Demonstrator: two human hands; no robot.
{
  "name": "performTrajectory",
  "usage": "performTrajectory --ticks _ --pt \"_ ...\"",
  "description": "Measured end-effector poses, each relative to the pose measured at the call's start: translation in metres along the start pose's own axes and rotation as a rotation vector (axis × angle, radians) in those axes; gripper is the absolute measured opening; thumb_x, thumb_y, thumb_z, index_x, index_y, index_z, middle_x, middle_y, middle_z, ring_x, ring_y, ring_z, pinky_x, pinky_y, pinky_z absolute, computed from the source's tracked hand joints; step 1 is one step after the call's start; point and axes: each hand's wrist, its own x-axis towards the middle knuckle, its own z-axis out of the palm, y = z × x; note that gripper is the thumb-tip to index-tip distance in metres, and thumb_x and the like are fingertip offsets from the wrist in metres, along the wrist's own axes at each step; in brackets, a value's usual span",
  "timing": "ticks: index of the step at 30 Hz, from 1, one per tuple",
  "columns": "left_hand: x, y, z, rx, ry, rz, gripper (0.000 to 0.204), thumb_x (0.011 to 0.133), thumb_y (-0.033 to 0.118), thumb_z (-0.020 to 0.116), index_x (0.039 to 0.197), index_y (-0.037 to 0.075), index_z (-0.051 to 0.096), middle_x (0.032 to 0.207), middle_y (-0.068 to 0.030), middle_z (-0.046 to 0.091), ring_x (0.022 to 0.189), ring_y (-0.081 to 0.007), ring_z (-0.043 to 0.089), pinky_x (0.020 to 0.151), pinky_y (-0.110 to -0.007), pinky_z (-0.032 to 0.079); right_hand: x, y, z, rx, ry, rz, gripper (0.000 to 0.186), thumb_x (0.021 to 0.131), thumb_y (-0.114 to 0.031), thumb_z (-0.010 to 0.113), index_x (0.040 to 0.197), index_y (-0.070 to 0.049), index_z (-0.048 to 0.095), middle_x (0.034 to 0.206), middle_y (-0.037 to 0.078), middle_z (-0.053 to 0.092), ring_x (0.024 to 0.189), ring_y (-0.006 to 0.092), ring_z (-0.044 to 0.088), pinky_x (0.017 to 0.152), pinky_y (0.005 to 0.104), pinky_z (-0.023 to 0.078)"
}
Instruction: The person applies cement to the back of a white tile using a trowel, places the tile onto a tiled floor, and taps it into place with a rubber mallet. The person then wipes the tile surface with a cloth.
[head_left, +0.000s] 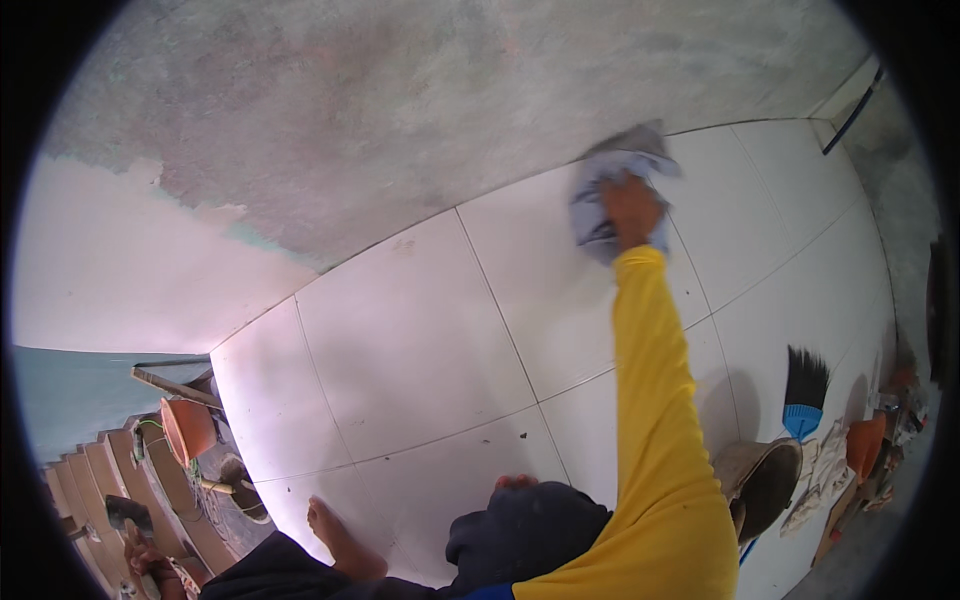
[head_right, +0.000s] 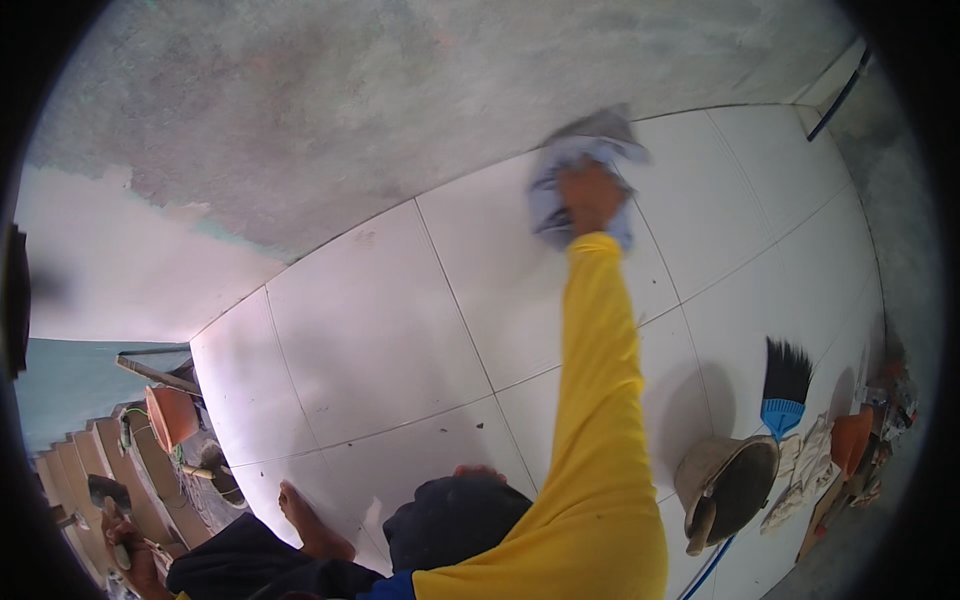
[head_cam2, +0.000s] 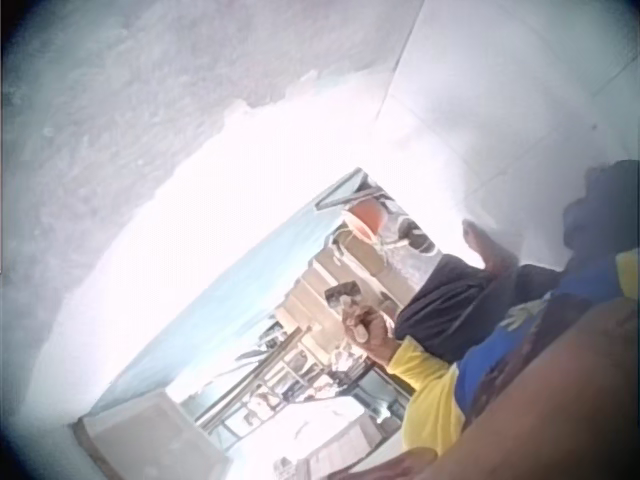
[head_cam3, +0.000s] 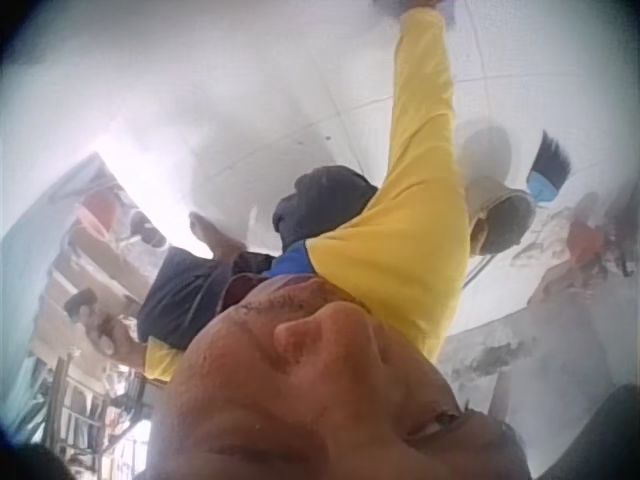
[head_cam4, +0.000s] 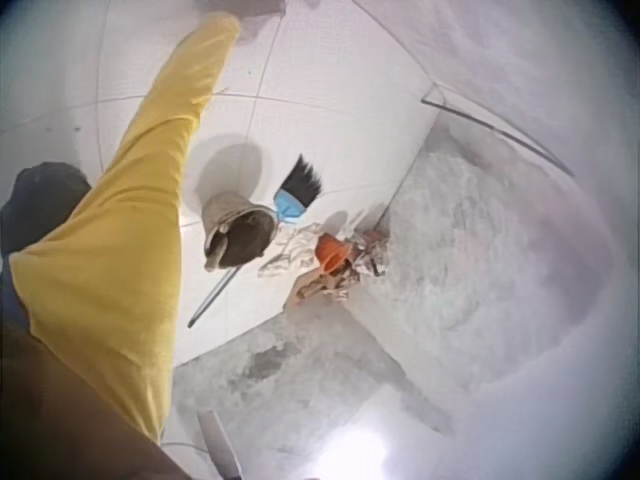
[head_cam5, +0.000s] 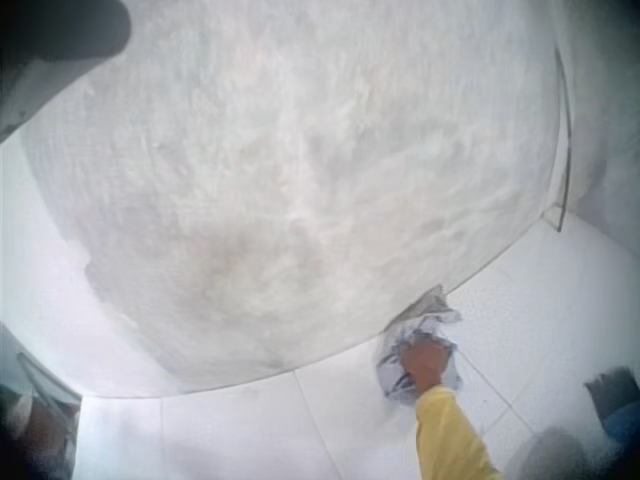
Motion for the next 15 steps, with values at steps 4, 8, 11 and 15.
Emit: performTrajectory --ticks 4,8,11,15 --pt "0.009 -0.005 0.007 0.012 -0.024 -0.029 0.053 0.112 0.001 0.044 0.16 -0.016 0.03 0.077 -0.0029 0.056 0.055 -0.0122 0.055 0.083 -0.032 0.055 -0.145 -0.16 0.025 0.37 -0.244 -0.659 0.041 0.088 -0.04 0.075 0.121 -0.014 0.08 0.119 0.018 0.079 0.115 0.0391 0.073 0.103 0.0533 0.053" --pt "0.024 -0.009 0.014 0.049 -0.042 -0.081 0.053 0.113 0.004 0.044 0.161 -0.014 0.03 0.076 -0.002 0.055 0.056 -0.0111 0.054 0.085 -0.032 0.055 -0.217 -0.153 -0.016 1.07 -0.497 -0.458 0.049 0.092 -0.033 0.077 0.131 -0.002 0.073 0.117 0.018 0.079 0.11 0.0329 0.074 0.101 0.0397 0.056" --pt "0.036 -0.009 0.015 0.044 -0.076 -0.108 0.053 0.114 0.006 0.044 0.162 -0.013 0.03 0.076 -0.0013 0.054 0.057 -0.0103 0.053 0.087 -0.032 0.055 -0.201 -0.029 -0.081 1.508 -0.403 -0.183 0.046 0.099 -0.033 0.072 0.131 0.0 0.069 0.113 0.009 0.075 0.104 0.0208 0.069 0.097 0.0367 0.054" --pt "0.051 -0.006 0.005 0.043 -0.105 -0.143 0.053 0.116 0.009 0.045 0.162 -0.012 0.031 0.076 -0.0004 0.053 0.058 -0.0092 0.052 0.089 -0.033 0.055 -0.135 0.173 -0.177 1.23 0.017 0.081 0.05 0.103 -0.04 0.064 0.131 0.001 0.072 0.127 0.015 0.072 0.117 0.0235 0.068 0.106 0.0371 0.051"
